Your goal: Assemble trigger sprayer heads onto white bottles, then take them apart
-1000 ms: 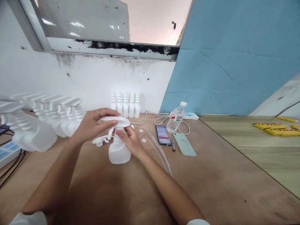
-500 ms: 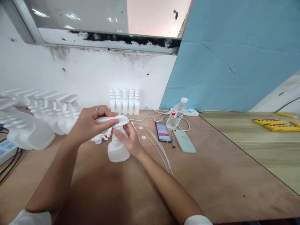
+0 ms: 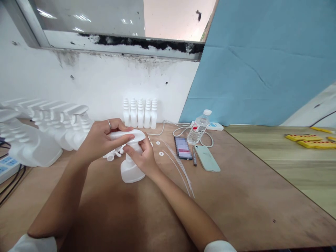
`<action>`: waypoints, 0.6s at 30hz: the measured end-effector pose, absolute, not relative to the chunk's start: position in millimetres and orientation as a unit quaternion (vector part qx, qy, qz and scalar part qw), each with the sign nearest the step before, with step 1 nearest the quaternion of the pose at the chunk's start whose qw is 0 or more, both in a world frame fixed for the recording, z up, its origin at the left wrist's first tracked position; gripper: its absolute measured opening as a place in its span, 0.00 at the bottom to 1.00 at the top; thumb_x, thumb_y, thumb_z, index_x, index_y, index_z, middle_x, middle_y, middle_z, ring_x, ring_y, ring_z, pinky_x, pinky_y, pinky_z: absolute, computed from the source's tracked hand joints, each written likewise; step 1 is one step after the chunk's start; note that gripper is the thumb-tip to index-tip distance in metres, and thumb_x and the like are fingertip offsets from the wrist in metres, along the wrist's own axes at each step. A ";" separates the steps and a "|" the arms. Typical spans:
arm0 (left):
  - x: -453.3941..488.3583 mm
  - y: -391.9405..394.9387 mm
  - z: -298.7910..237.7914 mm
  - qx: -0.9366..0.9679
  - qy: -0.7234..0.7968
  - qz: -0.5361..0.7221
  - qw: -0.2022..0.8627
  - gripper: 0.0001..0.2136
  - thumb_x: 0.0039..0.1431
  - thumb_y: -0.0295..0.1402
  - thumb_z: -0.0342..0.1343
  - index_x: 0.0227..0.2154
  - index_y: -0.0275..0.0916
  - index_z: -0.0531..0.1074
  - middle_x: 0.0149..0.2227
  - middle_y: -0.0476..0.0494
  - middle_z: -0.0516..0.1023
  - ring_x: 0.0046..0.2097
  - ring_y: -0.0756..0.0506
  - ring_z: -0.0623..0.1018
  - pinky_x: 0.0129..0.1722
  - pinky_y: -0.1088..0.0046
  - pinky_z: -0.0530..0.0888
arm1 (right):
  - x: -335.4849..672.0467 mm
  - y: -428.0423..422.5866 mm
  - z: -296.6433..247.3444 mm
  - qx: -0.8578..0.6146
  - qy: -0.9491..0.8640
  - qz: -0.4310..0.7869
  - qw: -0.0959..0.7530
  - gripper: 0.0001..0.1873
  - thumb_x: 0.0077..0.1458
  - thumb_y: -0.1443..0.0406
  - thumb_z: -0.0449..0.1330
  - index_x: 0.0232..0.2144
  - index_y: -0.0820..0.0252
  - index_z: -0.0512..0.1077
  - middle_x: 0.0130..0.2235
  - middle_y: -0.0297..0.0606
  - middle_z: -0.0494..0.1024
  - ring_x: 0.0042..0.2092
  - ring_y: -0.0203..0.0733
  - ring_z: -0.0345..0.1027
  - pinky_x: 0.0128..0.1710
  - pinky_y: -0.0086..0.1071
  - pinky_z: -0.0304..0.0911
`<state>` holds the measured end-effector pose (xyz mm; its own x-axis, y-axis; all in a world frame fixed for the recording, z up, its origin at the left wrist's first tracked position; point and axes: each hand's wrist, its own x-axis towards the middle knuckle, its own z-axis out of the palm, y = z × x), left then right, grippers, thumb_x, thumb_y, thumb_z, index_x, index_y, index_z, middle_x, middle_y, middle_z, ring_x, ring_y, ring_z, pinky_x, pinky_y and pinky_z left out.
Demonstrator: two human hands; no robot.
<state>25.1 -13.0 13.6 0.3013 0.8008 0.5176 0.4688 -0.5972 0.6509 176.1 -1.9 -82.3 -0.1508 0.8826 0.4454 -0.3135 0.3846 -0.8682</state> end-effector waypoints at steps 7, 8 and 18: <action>24.6 -15.0 14.6 0.783 0.411 0.432 0.179 0.13 0.56 0.42 0.59 0.29 0.35 0.74 0.35 0.45 0.80 0.29 0.51 0.76 0.26 0.80 0.70 | 176.3 -2.1 -81.7 -0.220 -0.581 0.496 0.607 0.19 0.54 0.54 0.63 0.44 0.56 0.67 0.35 0.36 0.78 0.32 0.40 0.73 0.31 0.32 0.69; 24.2 -15.2 14.6 0.781 0.416 0.430 0.181 0.14 0.55 0.43 0.59 0.30 0.35 0.75 0.35 0.45 0.80 0.29 0.51 0.76 0.25 0.80 0.69 | 175.1 -2.4 -80.7 -0.223 -0.578 0.495 0.609 0.20 0.53 0.54 0.64 0.44 0.56 0.67 0.34 0.36 0.78 0.32 0.40 0.73 0.31 0.31 0.69; 25.7 -16.9 15.2 0.781 0.415 0.429 0.185 0.14 0.55 0.43 0.59 0.30 0.35 0.75 0.34 0.44 0.80 0.30 0.50 0.76 0.26 0.79 0.70 | 168.6 -4.8 -82.2 -0.236 -0.568 0.459 0.641 0.19 0.52 0.58 0.65 0.42 0.56 0.64 0.32 0.34 0.76 0.31 0.39 0.74 0.29 0.30 0.70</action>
